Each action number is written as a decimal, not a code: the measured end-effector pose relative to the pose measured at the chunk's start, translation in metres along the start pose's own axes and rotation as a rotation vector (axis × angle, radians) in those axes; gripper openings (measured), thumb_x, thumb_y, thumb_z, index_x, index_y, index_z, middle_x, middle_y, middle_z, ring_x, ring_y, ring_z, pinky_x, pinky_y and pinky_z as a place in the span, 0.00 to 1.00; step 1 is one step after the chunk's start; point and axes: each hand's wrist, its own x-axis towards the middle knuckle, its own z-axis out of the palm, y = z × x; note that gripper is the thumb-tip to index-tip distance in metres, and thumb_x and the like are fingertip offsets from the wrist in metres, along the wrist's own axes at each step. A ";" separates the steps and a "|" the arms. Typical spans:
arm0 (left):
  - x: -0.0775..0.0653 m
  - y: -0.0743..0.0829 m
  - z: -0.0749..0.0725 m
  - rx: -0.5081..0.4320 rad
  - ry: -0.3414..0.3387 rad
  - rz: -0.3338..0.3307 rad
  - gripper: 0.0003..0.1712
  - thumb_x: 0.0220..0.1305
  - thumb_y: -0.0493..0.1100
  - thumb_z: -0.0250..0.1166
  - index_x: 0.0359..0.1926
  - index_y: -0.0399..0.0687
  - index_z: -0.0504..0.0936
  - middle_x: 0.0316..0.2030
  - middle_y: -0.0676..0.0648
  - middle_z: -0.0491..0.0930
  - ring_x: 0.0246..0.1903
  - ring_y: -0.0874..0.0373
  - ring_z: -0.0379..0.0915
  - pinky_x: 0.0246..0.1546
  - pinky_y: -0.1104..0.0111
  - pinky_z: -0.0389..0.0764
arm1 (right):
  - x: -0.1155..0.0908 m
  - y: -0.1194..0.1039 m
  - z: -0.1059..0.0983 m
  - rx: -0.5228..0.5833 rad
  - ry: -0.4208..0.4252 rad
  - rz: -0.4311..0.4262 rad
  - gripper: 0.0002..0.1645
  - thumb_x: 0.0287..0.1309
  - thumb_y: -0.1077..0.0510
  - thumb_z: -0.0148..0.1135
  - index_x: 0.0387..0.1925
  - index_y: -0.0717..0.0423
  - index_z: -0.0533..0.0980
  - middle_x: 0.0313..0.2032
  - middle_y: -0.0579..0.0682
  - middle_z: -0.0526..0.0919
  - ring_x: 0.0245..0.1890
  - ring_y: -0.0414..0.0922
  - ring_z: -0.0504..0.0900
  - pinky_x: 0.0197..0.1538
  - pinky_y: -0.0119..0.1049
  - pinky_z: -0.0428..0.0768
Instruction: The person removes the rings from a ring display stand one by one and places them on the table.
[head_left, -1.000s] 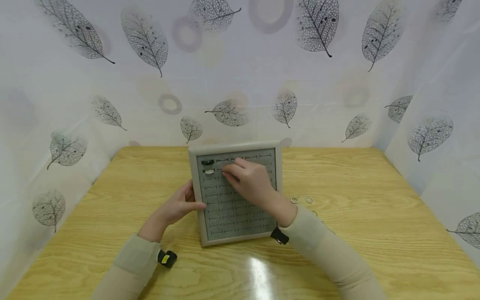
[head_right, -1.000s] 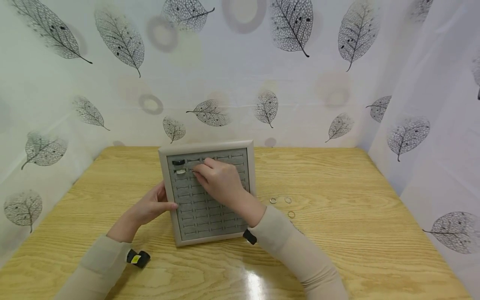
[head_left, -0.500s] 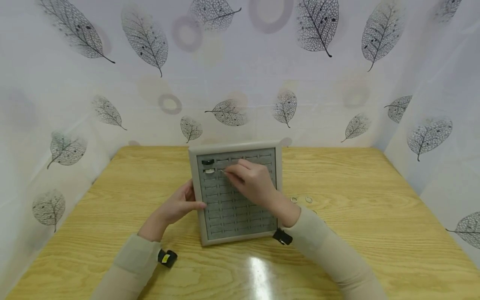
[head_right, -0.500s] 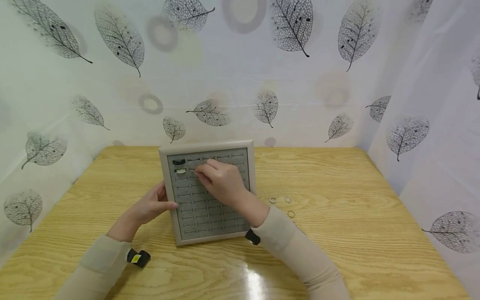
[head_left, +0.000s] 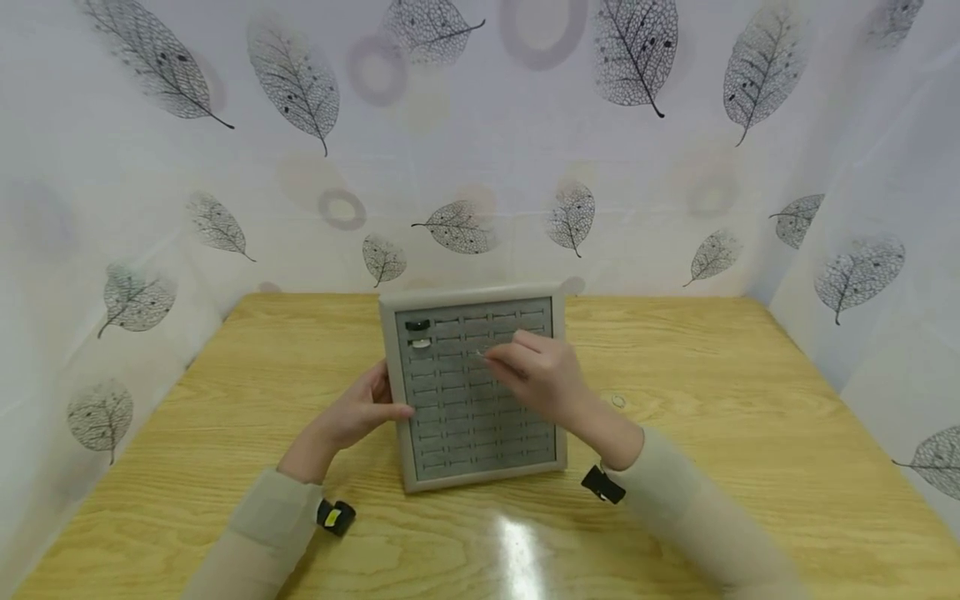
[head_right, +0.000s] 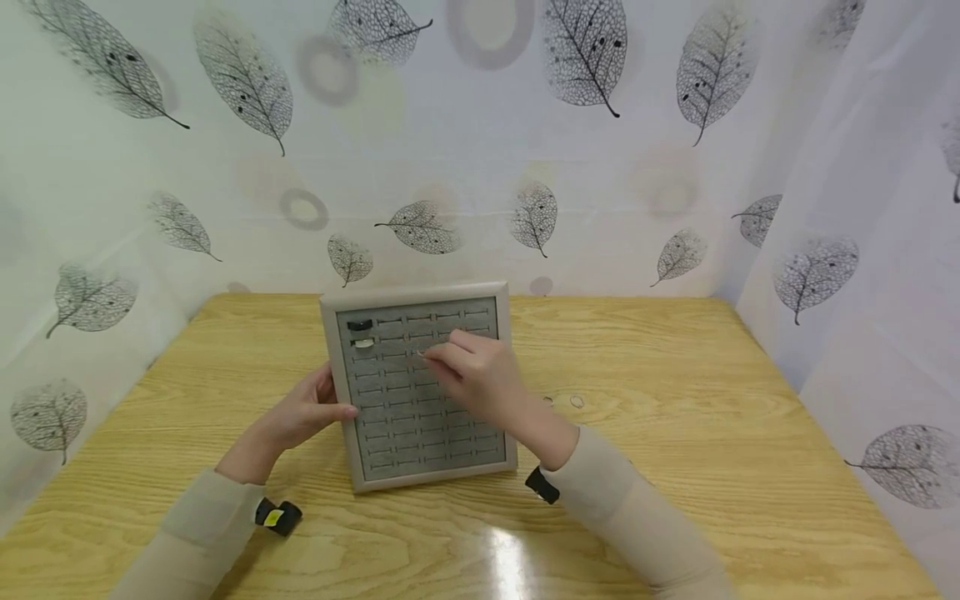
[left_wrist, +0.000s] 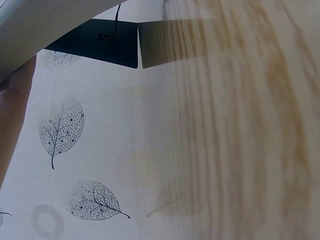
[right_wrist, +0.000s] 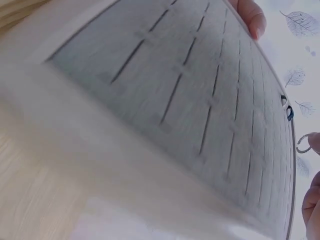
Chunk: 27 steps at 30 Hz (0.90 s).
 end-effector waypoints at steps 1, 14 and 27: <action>0.000 0.000 0.000 -0.001 -0.001 -0.001 0.45 0.55 0.31 0.60 0.66 0.38 0.41 0.57 0.42 0.63 0.54 0.52 0.64 0.49 0.63 0.69 | -0.002 0.000 -0.003 -0.008 -0.004 -0.003 0.06 0.50 0.62 0.61 0.23 0.60 0.78 0.15 0.46 0.71 0.10 0.36 0.63 0.14 0.24 0.63; 0.000 0.000 0.000 0.011 0.004 -0.004 0.45 0.55 0.31 0.60 0.66 0.39 0.41 0.57 0.43 0.63 0.54 0.53 0.64 0.49 0.63 0.69 | -0.038 0.012 -0.046 -0.093 -0.098 0.042 0.18 0.61 0.54 0.51 0.22 0.59 0.78 0.15 0.45 0.71 0.10 0.35 0.61 0.12 0.24 0.61; 0.001 -0.001 -0.001 0.008 -0.010 -0.004 0.45 0.56 0.29 0.59 0.67 0.41 0.40 0.58 0.43 0.62 0.54 0.52 0.63 0.50 0.62 0.69 | -0.078 0.015 -0.079 -0.151 -0.226 0.097 0.25 0.64 0.49 0.44 0.20 0.58 0.77 0.16 0.43 0.71 0.11 0.32 0.60 0.13 0.21 0.59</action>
